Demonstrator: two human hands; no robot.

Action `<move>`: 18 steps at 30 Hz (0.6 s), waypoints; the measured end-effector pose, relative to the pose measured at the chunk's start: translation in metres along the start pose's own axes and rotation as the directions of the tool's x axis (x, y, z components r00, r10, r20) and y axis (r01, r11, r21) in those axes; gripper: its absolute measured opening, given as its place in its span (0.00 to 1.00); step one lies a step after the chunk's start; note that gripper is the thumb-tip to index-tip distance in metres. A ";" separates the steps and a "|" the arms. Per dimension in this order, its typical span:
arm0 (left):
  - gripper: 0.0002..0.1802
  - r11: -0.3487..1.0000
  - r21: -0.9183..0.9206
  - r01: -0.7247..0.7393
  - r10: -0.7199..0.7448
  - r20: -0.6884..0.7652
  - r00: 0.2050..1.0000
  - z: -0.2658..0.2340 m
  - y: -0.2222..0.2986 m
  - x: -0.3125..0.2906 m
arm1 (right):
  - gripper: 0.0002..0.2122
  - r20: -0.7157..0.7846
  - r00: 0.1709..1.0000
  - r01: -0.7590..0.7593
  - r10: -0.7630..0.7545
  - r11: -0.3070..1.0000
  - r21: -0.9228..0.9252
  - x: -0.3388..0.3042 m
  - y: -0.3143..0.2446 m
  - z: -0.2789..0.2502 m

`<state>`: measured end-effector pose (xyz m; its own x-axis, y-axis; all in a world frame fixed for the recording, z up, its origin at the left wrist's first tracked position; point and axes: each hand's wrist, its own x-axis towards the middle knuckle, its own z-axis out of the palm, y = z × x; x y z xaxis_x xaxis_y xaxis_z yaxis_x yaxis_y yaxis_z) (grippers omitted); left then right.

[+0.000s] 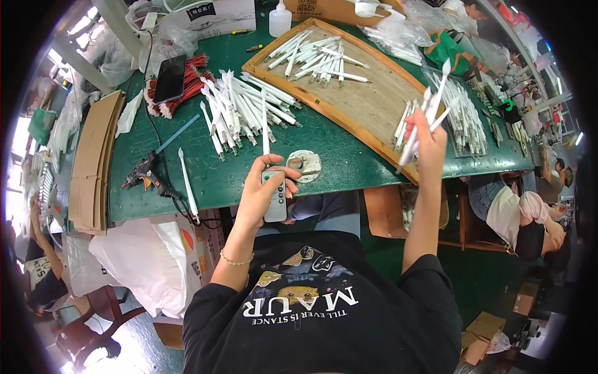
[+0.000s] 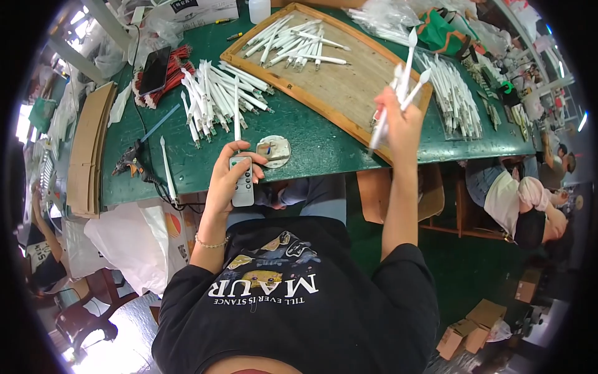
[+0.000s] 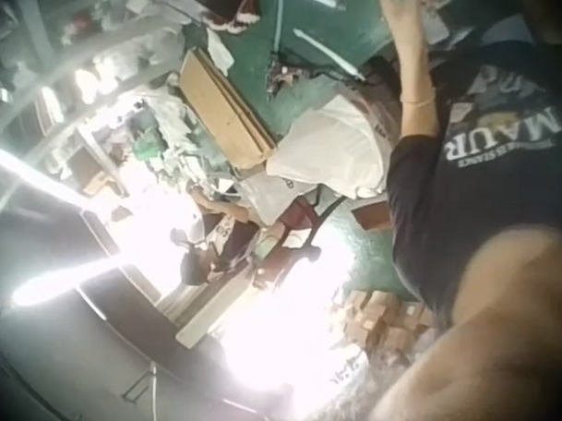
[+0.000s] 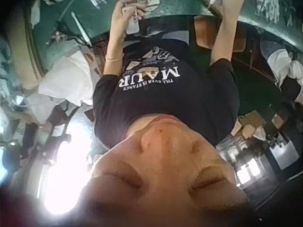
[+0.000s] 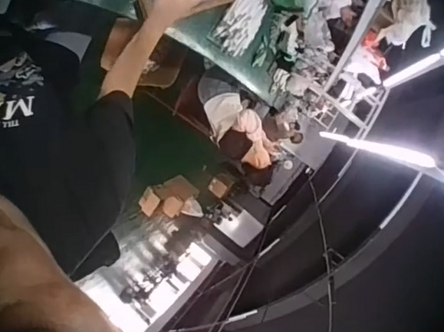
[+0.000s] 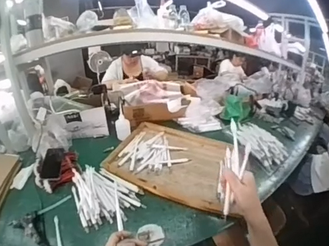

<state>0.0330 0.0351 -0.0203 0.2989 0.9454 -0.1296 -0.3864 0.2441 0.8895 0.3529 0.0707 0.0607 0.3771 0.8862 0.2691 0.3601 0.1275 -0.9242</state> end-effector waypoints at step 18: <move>0.15 0.999 -0.043 0.010 -0.009 0.019 1.000 -0.002 0.000 0.002 | 0.08 0.475 0.821 0.435 -0.318 0.887 -0.158 -0.057 -0.009 0.113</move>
<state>0.0316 0.0373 -0.0219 0.3187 0.9390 -0.1293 -0.4205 0.2624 0.8685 0.2321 0.0691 0.0228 -0.2101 0.8983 0.3859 0.6178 0.4279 -0.6597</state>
